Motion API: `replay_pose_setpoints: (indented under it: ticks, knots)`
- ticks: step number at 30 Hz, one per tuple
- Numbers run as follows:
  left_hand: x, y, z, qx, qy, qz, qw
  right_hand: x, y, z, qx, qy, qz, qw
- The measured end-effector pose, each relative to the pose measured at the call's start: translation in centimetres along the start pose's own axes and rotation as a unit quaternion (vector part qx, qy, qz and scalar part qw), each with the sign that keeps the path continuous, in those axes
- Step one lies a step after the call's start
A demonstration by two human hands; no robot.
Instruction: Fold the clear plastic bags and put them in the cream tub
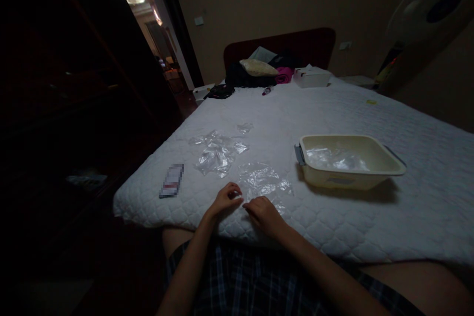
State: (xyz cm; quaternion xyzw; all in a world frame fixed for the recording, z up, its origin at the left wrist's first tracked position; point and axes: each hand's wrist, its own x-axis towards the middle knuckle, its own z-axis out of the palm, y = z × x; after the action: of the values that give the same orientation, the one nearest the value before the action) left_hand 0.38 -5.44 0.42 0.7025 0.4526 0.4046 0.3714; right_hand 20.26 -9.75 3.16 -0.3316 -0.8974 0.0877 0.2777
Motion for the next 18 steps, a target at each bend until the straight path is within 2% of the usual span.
replay_pose_setpoints:
  ticks: [8,13,18]
  knots:
    - [0.0,-0.4,0.2,-0.001,-0.001,0.001,1.0,1.9,1.4,0.0,0.029,0.03,0.102,0.994]
    - [0.0,-0.5,0.2,0.016,0.004,0.018,1.0,3.2,2.4,0.2,0.025,0.053,0.142,0.988]
    - [-0.1,-0.4,0.2,0.02,0.004,0.019,1.0,3.9,2.9,0.3,0.012,0.044,0.169,0.985]
